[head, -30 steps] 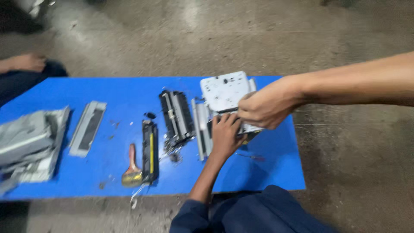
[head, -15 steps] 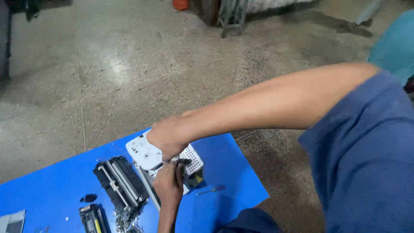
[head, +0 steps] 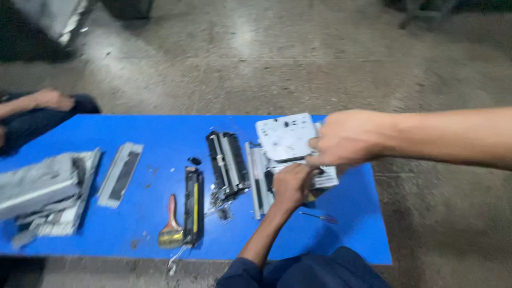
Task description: The person uses a screwdriver to remove screws from a white plastic housing and separates it from the main unit. They then flip the main unit to expose a circuit board, remove additional screws, and detach the board. Finally, they remove screws from a black metal plate and set it aside.
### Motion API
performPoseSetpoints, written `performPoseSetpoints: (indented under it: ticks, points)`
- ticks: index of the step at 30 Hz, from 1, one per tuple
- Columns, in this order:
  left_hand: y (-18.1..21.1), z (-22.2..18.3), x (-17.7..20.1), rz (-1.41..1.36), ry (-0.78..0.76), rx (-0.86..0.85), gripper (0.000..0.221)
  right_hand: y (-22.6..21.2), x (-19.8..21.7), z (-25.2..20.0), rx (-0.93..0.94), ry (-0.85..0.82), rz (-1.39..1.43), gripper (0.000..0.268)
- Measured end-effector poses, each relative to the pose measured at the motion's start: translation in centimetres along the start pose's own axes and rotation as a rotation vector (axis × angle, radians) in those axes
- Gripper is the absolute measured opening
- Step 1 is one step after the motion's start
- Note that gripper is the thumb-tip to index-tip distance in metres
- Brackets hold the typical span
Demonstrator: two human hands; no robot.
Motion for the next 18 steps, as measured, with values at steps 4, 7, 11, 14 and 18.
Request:
performPoseSetpoints:
  ticks: [4, 7, 11, 14, 18]
  points:
    - [0.9, 0.7, -0.4, -0.043, -0.004, 0.014, 0.016, 3.7, -2.9, -1.1, -0.51, -0.339, 0.249, 0.045]
    - [1.4, 0.4, -0.5, 0.002, 0.064, 0.041, 0.017, 4.8, -6.9, 0.4, -0.247, -0.11, 0.027, 0.038]
    - [1.2, 0.0, -1.8, 0.04, 0.047, 0.08, 0.023, 3.1, -17.6, 0.5, 0.234, -0.11, -0.463, 0.016]
    - [0.7, -0.4, -2.6, -0.002, 0.072, 0.038, 0.025, 5.3, -23.7, 1.1, 0.435, -0.014, -0.749, 0.058]
    - [0.1, -1.0, -3.6, 0.001, 0.003, 0.075, 0.027, 10.2, -28.5, 3.9, 0.142, -0.059, -0.149, 0.051]
Point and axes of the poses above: each hand's wrist, its own z-axis towards the middle knuckle, its own x-axis out of the back of the hand, y = z × x, the point moved 4 cm from there along z, towards the middle knuckle, and after that the axes turned 11 degrees about -x, right-handed, at the moved point
